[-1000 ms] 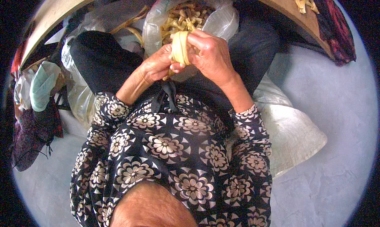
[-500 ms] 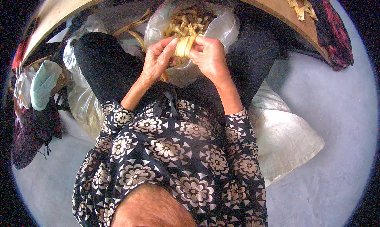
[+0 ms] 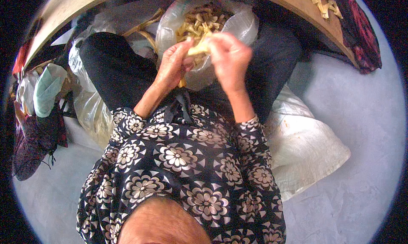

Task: The person sits cross-legged on the floor and peels thin strips from a yellow vegetable using their hands. They place the peeled strips into a plastic bag and discard the outer layers onto a wooden board.

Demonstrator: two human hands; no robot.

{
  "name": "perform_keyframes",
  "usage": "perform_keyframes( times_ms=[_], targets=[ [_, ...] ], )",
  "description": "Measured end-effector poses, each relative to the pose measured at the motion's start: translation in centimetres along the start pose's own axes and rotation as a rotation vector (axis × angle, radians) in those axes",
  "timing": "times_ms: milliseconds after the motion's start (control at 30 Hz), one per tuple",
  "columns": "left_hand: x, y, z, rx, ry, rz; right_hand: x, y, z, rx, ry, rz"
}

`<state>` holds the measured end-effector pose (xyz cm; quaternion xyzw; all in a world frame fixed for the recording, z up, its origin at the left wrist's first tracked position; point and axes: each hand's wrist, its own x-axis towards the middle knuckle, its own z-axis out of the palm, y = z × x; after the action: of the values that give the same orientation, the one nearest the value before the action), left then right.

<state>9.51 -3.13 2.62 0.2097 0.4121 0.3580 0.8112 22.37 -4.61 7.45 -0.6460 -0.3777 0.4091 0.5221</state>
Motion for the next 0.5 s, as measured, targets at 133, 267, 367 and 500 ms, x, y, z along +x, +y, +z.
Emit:
perform_keyframes(
  times_ms=[133, 267, 367, 500],
  targets=[
    [-0.9, 1.1, 1.0, -0.034, -0.047, 0.022, 2.8, 0.0, -1.3, 0.182, -0.007, 0.037],
    [-0.5, 1.7, -0.3, 0.022, -0.173, -0.118, 2.3, 0.4, -1.5, 0.056, -0.192, 0.047],
    [-0.4, 1.4, -0.6, 0.015, -0.256, -0.152, 2.3, 1.5, -1.8, 0.061, -0.239, 0.033],
    [-0.7, 1.2, -0.5, 0.014, -0.246, -0.121, 1.9, 1.8, -1.1, 0.139, -0.040, 0.080]
  ],
)
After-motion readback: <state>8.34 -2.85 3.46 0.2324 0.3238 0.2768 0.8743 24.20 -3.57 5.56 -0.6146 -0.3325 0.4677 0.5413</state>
